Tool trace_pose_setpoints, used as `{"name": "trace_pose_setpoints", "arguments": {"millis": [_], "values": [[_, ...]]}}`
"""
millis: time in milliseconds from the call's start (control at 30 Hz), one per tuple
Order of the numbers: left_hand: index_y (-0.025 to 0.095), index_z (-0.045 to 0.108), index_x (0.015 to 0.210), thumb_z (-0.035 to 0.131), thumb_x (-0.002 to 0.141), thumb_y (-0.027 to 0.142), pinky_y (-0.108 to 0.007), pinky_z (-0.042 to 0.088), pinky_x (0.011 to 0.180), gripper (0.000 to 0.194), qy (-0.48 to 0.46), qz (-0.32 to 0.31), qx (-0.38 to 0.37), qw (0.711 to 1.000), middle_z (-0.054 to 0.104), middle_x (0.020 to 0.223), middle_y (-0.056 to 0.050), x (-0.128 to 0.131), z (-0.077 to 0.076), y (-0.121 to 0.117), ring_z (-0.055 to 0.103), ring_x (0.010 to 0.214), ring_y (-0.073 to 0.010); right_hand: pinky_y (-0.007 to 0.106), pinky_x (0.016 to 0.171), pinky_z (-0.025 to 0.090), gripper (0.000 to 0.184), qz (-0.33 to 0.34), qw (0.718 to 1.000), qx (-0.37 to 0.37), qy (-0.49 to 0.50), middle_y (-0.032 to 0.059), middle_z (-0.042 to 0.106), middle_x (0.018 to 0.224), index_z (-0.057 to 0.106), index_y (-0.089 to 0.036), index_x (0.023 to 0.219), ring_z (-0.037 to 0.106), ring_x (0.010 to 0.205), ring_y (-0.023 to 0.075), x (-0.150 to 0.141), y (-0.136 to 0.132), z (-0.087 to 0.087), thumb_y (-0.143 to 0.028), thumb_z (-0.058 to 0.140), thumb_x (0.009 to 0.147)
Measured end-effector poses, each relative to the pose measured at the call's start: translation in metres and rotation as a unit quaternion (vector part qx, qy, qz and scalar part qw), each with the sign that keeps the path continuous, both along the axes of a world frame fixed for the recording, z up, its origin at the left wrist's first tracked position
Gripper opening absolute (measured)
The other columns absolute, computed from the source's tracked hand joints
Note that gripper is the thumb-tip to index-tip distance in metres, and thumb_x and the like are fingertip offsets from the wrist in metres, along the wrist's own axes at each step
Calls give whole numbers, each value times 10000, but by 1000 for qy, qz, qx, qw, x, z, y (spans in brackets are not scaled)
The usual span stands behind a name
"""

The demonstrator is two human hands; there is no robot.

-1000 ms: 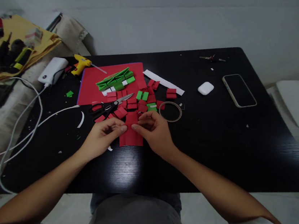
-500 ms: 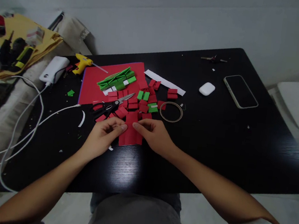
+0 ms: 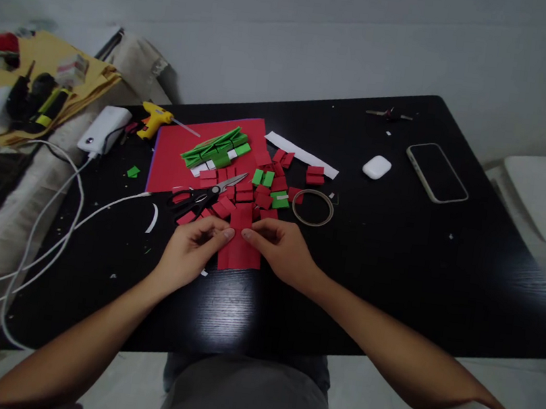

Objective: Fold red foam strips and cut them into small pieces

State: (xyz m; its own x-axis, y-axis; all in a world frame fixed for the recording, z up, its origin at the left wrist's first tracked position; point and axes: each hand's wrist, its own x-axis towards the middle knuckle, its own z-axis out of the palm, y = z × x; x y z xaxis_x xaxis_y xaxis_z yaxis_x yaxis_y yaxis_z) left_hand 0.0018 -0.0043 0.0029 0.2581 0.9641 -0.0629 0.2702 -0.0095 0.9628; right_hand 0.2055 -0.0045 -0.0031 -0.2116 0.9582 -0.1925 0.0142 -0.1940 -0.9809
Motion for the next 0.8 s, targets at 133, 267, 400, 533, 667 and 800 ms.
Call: {"name": "trace_pose_setpoints", "arguments": {"millis": [133, 267, 400, 533, 667, 800], "values": [[162, 736, 902, 692, 944, 403, -221, 392, 564, 249, 2, -6, 6, 1000, 563, 659, 29, -1, -2, 0, 472, 596, -101, 301, 709, 506, 317, -12, 999, -15, 25, 5, 737, 817, 733, -199, 854, 649, 730, 161, -1, 0, 0, -482, 843, 763], [166, 735, 900, 685, 952, 403, -226, 398, 570, 247, 5, -16, 15, 1000, 564, 664, 29, -1, -2, 0, 474, 602, -104, 291, 684, 489, 315, -5, 1000, -14, 28, -4, 715, 786, 726, -197, 817, 631, 708, 152, -2, -1, 0, -479, 854, 757], [172, 732, 943, 711, 925, 353, -224, 443, 596, 183, -25, -13, 22, 999, 600, 691, 26, 1, -5, 0, 517, 616, -104, 290, 704, 491, 309, -14, 999, -17, 39, -1, 724, 792, 741, -193, 809, 642, 725, 154, -1, -1, 0, -472, 864, 757], [182, 739, 1043, 785, 849, 298, -230, 491, 621, 232, -50, 8, 30, 998, 634, 715, 21, 2, -9, 1, 570, 643, -113, 294, 724, 503, 304, -23, 998, -30, 56, 6, 752, 821, 754, -199, 804, 660, 740, 155, 0, 0, 0, -475, 871, 756], [187, 759, 1024, 785, 850, 283, -226, 488, 599, 201, -51, 17, 41, 998, 642, 698, 19, 2, -11, 2, 570, 623, -108, 286, 695, 495, 294, -27, 997, -38, 55, 4, 757, 807, 764, -207, 791, 655, 720, 149, 0, 0, 0, -471, 882, 744], [181, 755, 1001, 776, 857, 278, -225, 493, 593, 175, -40, 18, 55, 998, 654, 696, 16, 1, -10, 1, 578, 617, -108, 284, 683, 498, 298, -31, 997, -37, 57, 3, 755, 785, 765, -208, 789, 652, 700, 143, -1, -1, -2, -479, 881, 740]]}}
